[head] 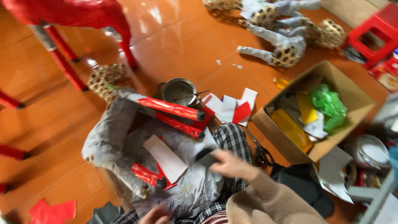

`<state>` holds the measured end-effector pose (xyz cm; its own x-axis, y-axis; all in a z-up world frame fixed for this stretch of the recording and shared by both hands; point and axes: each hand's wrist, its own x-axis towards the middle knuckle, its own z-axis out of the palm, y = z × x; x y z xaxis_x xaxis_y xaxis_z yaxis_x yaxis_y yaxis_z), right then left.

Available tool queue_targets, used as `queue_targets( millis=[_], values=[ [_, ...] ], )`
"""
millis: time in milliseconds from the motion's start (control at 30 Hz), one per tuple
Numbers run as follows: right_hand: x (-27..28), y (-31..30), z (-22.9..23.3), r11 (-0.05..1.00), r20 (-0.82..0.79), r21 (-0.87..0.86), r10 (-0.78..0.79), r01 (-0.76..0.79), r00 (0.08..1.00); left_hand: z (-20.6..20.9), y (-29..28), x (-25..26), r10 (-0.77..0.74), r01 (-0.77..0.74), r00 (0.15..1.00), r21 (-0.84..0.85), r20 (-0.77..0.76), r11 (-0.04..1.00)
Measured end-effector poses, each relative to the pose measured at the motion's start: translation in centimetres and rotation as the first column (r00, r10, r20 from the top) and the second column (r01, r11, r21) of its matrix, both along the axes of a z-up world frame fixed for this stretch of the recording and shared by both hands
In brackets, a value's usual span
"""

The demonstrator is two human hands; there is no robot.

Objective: Decorating a paper-mache giraffe model by applying colored paper strips to its legs and body.

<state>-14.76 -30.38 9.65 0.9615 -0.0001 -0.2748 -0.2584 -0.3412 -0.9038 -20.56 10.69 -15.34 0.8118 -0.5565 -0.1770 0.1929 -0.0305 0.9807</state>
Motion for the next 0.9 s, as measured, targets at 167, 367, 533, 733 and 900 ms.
queue_targets(
  millis=[167,367,533,733,900],
  values=[
    [3.0,6.8,-9.5,0.702,-0.089,0.344,0.685,-0.623,0.723,9.4,-10.2,1.5,0.192,-0.277,0.93,-0.253,-0.315,0.927],
    [5.1,5.8,-21.0,0.919,-0.581,0.394,0.237,0.014,0.779,12.5,-10.5,1.2,0.513,-0.556,0.716,0.057,-0.474,0.829],
    [2.7,6.0,-17.8,0.951,-0.62,0.293,0.267,-0.097,0.738,6.1,-10.4,-1.2,0.73,-0.8,0.377,0.196,-0.57,0.566],
    [4.5,9.7,-17.9,0.874,-0.499,0.484,0.307,-0.032,0.811,6.4,-7.9,-1.9,0.747,-0.961,0.137,0.095,-0.65,0.259],
    [6.4,13.0,-15.3,0.84,-0.462,0.54,0.344,-0.049,0.817,12.4,-7.9,-0.4,0.45,-0.963,0.137,-0.012,-0.883,0.27]
  ],
)
